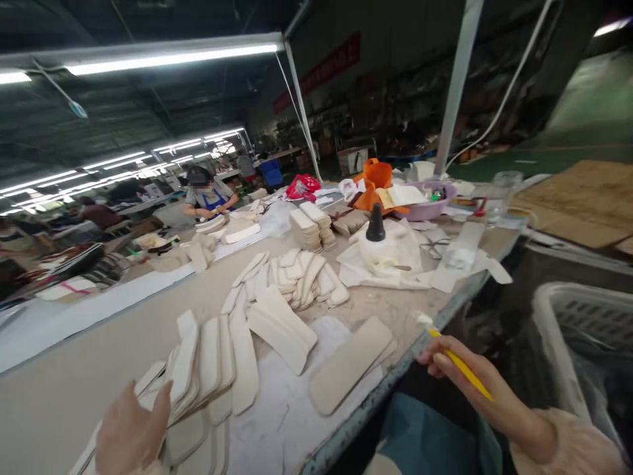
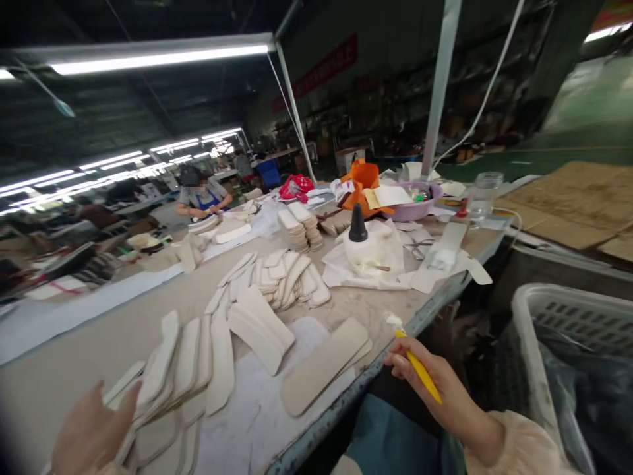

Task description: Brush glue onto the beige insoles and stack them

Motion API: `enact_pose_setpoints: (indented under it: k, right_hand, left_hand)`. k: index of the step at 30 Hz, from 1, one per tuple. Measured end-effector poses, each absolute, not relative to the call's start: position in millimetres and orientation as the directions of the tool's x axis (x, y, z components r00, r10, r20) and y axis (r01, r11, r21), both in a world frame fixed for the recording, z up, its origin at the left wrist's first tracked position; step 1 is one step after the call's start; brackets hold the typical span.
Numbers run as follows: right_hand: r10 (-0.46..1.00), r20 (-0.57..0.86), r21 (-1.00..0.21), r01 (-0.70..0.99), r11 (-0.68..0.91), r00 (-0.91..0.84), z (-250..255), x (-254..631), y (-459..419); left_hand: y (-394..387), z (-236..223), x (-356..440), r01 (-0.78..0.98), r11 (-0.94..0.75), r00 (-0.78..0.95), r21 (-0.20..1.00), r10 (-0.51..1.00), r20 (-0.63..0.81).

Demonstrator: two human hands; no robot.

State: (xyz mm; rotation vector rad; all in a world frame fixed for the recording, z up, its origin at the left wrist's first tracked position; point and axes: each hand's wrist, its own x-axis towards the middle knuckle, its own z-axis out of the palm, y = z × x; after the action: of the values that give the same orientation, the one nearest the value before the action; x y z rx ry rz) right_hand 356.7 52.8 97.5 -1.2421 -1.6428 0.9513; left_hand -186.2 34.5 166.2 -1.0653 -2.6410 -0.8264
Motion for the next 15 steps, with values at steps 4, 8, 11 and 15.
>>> enact_pose_setpoints:
  k: [4,8,11,15]
  right_hand:
    - [0.989,0.119,-0.969,0.206,0.136,-0.092,78.7,358.5,51.2]
    - [0.994,0.09,-0.966,0.237,0.103,-0.066,75.4,337.1,59.3]
    - [0.994,0.093,-0.955,0.278,0.106,-0.061,84.3,317.9,68.5]
    - [0.999,0.016,-0.971,0.237,0.022,-0.03,96.0,296.1,81.6]
  left_hand:
    - [16.4,99.2,-109.4,0.844,0.284,-0.444,0.455,0.846,0.295]
    - [1.3,39.4,-12.6,0.839,-0.055,-0.117,0.541,0.953,0.278]
    - [2.1,19.5,21.0,0.818,-0.095,-0.037,0.567,0.975,0.218]
    - [8.7,12.2,19.7,0.812,-0.104,0.021,0.574,0.989,0.149]
